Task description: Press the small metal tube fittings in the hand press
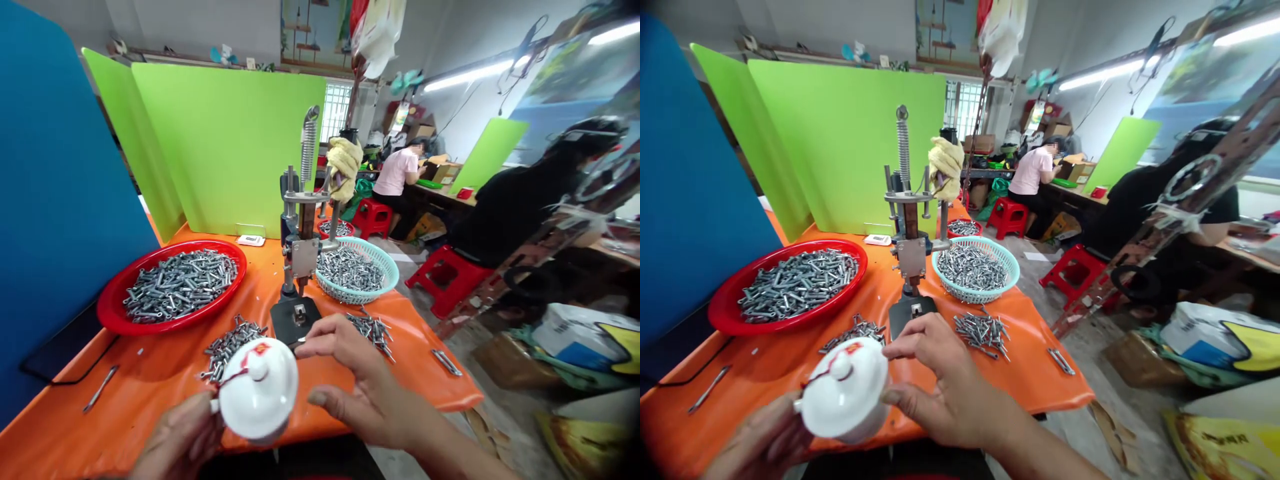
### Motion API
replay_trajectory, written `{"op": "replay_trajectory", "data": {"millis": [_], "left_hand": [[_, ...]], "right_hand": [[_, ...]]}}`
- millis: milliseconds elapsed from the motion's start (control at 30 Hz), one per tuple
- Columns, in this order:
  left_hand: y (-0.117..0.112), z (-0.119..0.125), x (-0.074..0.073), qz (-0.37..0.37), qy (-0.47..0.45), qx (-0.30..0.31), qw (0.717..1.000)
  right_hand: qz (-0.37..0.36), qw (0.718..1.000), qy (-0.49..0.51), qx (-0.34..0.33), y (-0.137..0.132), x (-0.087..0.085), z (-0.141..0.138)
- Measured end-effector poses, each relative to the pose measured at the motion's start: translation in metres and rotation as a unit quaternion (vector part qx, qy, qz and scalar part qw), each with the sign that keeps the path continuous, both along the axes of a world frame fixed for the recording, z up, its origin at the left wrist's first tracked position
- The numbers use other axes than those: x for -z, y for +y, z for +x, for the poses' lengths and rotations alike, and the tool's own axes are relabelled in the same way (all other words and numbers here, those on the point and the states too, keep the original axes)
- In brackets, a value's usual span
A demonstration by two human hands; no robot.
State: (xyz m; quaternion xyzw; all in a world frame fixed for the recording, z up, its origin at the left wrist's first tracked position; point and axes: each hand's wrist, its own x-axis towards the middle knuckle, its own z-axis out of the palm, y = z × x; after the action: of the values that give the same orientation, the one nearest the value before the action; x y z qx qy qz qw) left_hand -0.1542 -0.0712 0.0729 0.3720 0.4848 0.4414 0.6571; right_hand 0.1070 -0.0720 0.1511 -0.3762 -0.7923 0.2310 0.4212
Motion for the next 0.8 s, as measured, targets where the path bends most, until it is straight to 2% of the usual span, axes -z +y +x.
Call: {"op": "replay_trajectory", "data": {"millis": [100,233,433,633,733,800], "left_hand": [[0.002,0.022,0.004,-0.009,-0.024,0.05,0.998],[-0.002,0.036,0.003,-0.005,-0.061,0.138,0.989],[0.002,0.032,-0.002,0.036,-0.072,0.228,0.97],[0.006,0.027,-0.015,0.062,-0.063,0.298,0.95],[0.007,0.024,-0.024,0.072,-0.079,0.307,0.946],[0.009,0.021,-0.033,0.084,-0.091,0.304,0.945]], "right_hand": [[-0.021,0.997,-0.07,-0.005,-0.004,-0.018,-0.003],[-0.047,0.991,-0.126,-0.012,-0.005,-0.021,-0.002],[-0.067,0.994,-0.064,-0.063,-0.004,-0.024,0.0],[-0.146,0.984,-0.036,-0.099,0.012,-0.052,-0.01],[-0.201,0.972,-0.011,-0.125,0.027,-0.063,-0.015],[-0.262,0.954,0.024,-0.144,0.035,-0.068,-0.018]]}}
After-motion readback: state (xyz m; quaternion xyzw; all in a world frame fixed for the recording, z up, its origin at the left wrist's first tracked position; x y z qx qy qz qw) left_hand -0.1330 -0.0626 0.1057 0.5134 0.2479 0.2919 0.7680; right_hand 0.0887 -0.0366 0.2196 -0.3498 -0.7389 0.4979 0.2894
